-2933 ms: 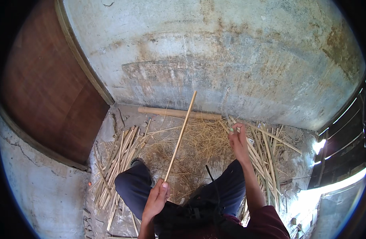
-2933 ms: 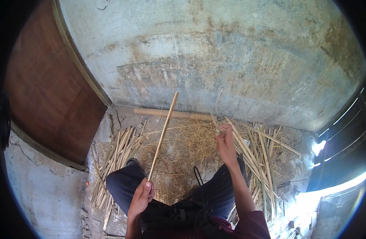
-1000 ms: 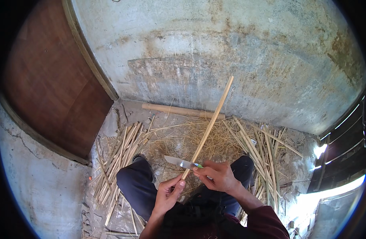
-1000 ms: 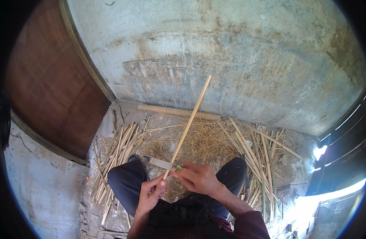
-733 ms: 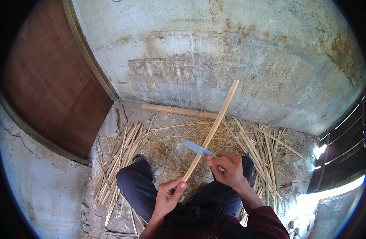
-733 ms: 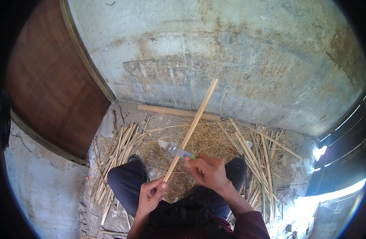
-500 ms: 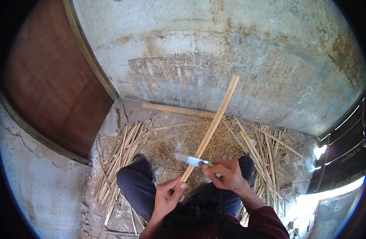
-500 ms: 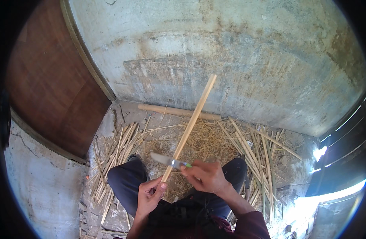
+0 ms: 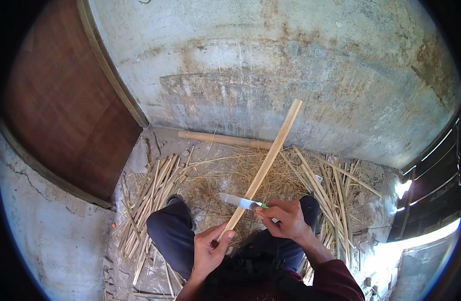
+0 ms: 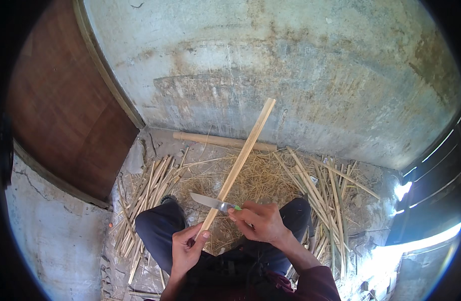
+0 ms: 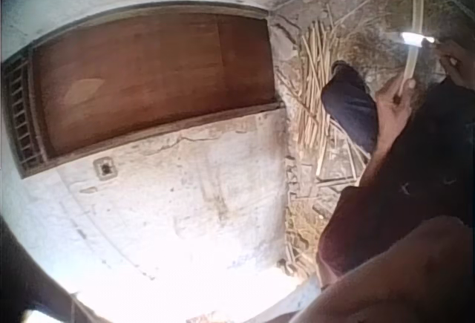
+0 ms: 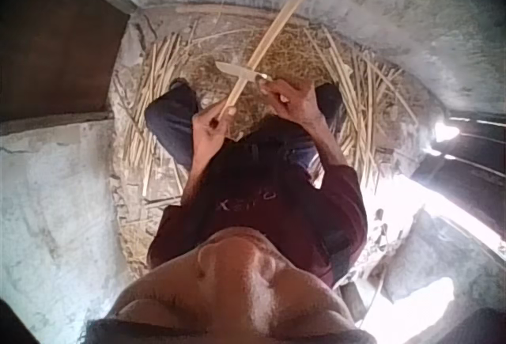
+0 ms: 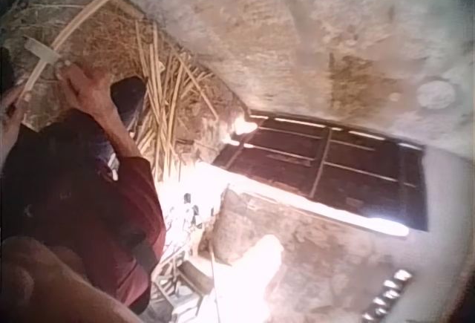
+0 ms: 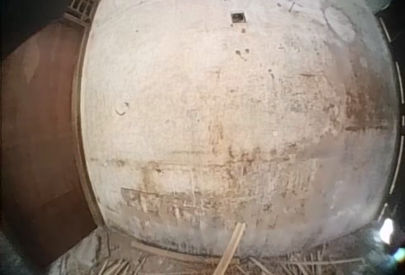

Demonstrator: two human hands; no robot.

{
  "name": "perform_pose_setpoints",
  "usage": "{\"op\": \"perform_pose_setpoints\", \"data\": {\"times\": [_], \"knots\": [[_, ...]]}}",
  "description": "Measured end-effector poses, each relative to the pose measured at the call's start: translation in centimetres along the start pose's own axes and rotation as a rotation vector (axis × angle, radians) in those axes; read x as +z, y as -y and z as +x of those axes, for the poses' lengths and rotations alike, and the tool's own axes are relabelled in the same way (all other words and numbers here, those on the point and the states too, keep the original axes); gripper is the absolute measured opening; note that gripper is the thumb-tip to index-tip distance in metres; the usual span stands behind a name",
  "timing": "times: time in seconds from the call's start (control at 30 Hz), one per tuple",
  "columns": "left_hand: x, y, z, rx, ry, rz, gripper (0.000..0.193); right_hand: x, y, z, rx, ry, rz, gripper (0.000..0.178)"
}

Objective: The person uses a knife to shave and smooth the surface of a long wooden rod while sitting in a workshop surrounded by wood scraps and shavings.

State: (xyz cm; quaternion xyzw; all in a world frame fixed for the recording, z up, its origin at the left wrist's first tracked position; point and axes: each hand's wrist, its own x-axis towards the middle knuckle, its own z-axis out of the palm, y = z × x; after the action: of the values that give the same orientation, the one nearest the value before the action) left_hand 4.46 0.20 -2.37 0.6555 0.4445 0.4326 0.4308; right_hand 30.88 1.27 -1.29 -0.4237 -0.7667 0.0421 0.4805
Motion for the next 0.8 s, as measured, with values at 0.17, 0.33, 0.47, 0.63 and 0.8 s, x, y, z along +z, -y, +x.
{"op": "perform_pose_setpoints", "data": {"times": [0.17,0.33,0.47,0.63,0.8], "knots": [[-0.2,-1.5,0.2,-0.008,0.000,0.055,0.027,0.3,0.3,-0.4,0.011,-0.003,0.049,0.020],[-0.3,-1.2,-0.1,-0.010,-0.007,0.056,0.028,0.0,1.0,-0.1,-0.029,0.043,0.032,0.020],[-0.5,-1.4,0.0,0.023,-0.009,0.108,0.028,-0.2,0.9,0.1,-0.033,0.028,0.025,0.020],[-0.6,-1.6,-0.2,0.019,0.000,0.111,0.028,-0.6,0.7,0.0,-0.035,0.030,-0.018,0.020],[-0.7,-1.9,0.0,0.057,0.001,0.126,0.027,-1.3,0.1,0.2,-0.031,0.005,-0.046,0.019]]}}
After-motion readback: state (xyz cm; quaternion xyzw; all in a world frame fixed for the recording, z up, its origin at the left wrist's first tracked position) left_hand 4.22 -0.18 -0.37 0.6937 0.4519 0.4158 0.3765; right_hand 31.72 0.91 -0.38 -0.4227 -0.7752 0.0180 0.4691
